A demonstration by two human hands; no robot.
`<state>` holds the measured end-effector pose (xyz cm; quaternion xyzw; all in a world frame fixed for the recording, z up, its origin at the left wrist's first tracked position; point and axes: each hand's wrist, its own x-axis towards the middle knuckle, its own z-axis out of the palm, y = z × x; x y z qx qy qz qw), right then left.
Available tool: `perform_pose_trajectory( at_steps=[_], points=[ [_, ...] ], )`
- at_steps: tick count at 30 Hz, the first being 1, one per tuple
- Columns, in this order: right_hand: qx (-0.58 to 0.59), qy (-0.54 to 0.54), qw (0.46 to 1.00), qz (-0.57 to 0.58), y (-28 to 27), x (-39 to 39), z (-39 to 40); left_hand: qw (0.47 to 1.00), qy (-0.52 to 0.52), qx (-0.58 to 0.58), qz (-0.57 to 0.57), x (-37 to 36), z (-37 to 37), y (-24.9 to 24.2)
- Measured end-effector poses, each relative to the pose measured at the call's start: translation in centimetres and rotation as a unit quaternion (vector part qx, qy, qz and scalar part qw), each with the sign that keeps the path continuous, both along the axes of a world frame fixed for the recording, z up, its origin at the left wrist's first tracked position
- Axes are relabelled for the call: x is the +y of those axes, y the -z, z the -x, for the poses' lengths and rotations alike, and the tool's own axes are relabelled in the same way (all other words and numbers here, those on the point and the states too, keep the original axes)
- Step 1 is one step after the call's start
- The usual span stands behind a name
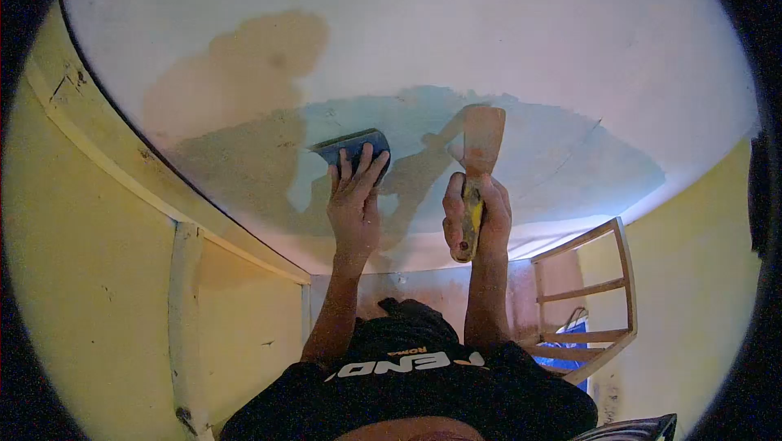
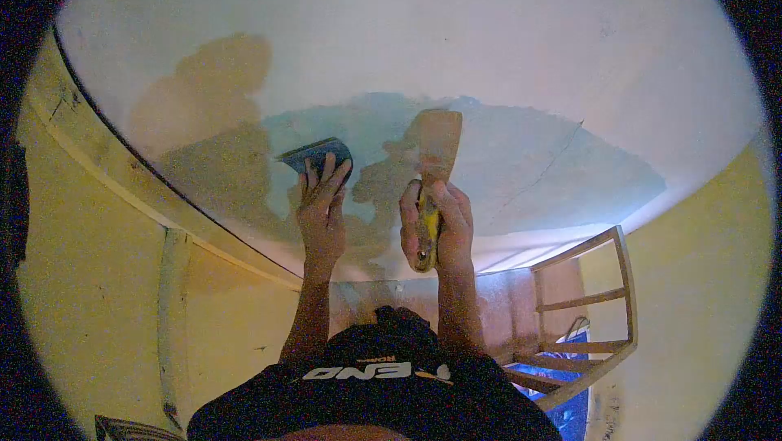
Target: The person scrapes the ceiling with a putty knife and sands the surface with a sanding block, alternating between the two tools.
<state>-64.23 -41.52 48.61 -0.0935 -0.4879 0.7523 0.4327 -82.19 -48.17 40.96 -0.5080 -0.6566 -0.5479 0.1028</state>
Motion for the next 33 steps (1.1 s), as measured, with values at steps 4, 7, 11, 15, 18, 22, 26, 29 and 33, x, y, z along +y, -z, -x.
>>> perform_pose_trajectory(
  at_steps=[4, 7, 11, 15, 18, 22, 26, 29, 33],
  points=[
    [-0.048, 0.052, 0.997, -0.023, -0.6, 0.9, 0.7, 1.0, 0.006, -0.012, -0.01, 0.2, 0.0, 0.1],
    [-0.126, 0.099, 0.985, -0.061, -1.1, 1.5, 1.1, 1.0, -0.002, -0.019, -0.003, 0.2, -0.1, 0.2],
    [-0.171, 0.135, 0.97, -0.105, -1.0, 2.4, 1.6, 1.0, -0.008, -0.014, -0.002, 0.3, -0.3, 0.1],
    [-0.19, 0.144, 0.962, -0.132, -0.6, 2.4, 1.6, 1.0, -0.014, -0.018, 0.001, 0.5, -0.5, 0.3],
    [-0.205, 0.139, 0.96, -0.128, -0.9, 2.6, 1.6, 1.0, -0.016, -0.025, -0.006, 0.5, -0.6, -0.3],
    [-0.207, 0.141, 0.96, -0.128, -1.3, 2.3, 1.6, 0.999, -0.017, -0.032, -0.016, 0.7, -0.9, 0.0],
    [-0.209, 0.132, 0.961, -0.126, -1.6, 1.8, 1.4, 0.998, -0.009, -0.062, -0.009, 0.4, -1.1, -0.4],
    [-0.209, 0.129, 0.962, -0.118, -2.0, 1.4, 1.3, 0.998, -0.021, -0.056, -0.002, 0.4, -1.4, -0.2],
    [-0.216, 0.122, 0.963, -0.109, -2.2, 1.7, 1.4, 0.998, -0.024, -0.061, -0.007, 0.5, -1.3, -0.7]
  ],
)
